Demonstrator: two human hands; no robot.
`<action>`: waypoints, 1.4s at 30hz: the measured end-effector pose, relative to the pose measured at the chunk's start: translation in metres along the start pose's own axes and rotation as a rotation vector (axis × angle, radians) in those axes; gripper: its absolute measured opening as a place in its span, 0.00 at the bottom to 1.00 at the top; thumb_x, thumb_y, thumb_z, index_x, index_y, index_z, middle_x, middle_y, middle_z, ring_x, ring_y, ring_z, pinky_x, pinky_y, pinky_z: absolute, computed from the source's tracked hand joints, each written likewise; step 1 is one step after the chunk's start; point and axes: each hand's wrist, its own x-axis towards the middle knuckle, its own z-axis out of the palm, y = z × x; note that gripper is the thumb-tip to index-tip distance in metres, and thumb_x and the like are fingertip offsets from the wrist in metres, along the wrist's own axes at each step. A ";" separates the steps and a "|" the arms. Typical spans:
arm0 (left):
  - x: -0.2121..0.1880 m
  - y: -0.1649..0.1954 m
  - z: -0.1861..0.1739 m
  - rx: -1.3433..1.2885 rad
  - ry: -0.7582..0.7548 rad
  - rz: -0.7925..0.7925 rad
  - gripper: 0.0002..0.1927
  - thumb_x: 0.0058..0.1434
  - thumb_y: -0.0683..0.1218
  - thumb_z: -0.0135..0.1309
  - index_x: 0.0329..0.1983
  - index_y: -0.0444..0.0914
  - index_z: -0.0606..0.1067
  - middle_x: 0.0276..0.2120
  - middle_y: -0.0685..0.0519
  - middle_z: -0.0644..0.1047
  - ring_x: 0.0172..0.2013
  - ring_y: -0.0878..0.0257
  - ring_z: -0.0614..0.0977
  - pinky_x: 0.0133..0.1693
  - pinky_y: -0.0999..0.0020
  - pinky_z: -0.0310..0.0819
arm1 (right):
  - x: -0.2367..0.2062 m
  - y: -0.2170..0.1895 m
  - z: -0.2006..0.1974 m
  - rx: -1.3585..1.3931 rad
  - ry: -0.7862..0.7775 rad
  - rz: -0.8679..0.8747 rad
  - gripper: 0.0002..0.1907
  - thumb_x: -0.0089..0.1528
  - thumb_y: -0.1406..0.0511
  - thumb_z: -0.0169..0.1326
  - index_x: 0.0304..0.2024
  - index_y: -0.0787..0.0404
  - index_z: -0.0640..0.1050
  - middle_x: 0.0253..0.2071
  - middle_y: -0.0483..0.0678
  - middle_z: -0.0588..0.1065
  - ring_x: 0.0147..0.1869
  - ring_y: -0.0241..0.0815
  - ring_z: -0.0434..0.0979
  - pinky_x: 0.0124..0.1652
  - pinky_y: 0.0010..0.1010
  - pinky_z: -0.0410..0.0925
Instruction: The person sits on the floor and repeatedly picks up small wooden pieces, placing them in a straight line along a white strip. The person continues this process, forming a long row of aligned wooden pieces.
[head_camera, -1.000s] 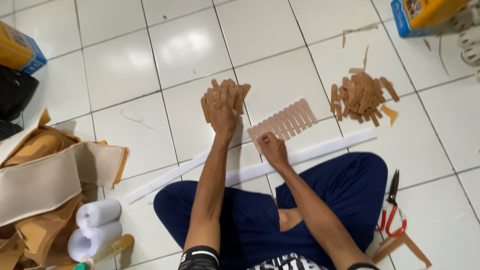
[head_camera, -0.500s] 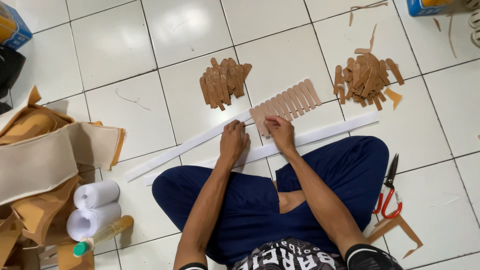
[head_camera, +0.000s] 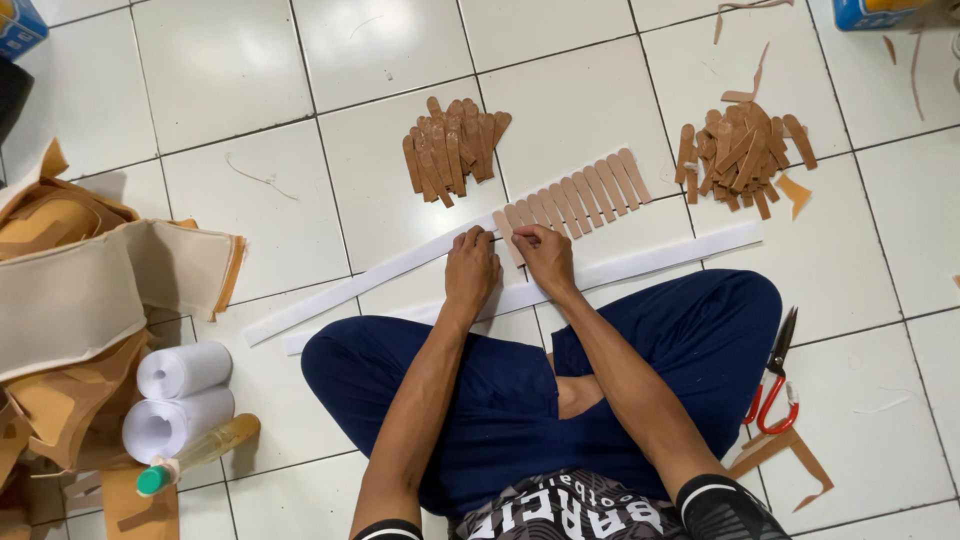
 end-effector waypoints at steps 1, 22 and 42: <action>-0.001 0.000 0.000 0.005 -0.006 -0.001 0.19 0.56 0.40 0.58 0.52 0.35 0.75 0.56 0.46 0.74 0.57 0.45 0.74 0.55 0.53 0.71 | 0.000 -0.001 0.000 -0.005 -0.007 0.014 0.12 0.62 0.63 0.61 0.43 0.64 0.84 0.37 0.52 0.83 0.40 0.40 0.85 0.41 0.29 0.75; 0.106 -0.014 -0.026 -0.023 -0.056 -0.336 0.19 0.65 0.50 0.53 0.56 0.36 0.72 0.50 0.41 0.78 0.48 0.41 0.81 0.48 0.48 0.75 | 0.011 0.032 0.012 -0.127 0.008 -0.103 0.11 0.63 0.59 0.58 0.35 0.61 0.78 0.23 0.52 0.79 0.27 0.47 0.82 0.29 0.39 0.72; 0.147 0.000 -0.084 -0.140 0.044 -0.150 0.33 0.55 0.46 0.61 0.65 0.43 0.66 0.59 0.43 0.72 0.60 0.46 0.72 0.63 0.54 0.61 | 0.020 -0.009 -0.001 0.045 0.196 0.038 0.13 0.56 0.59 0.66 0.35 0.62 0.83 0.24 0.51 0.80 0.33 0.36 0.85 0.39 0.27 0.77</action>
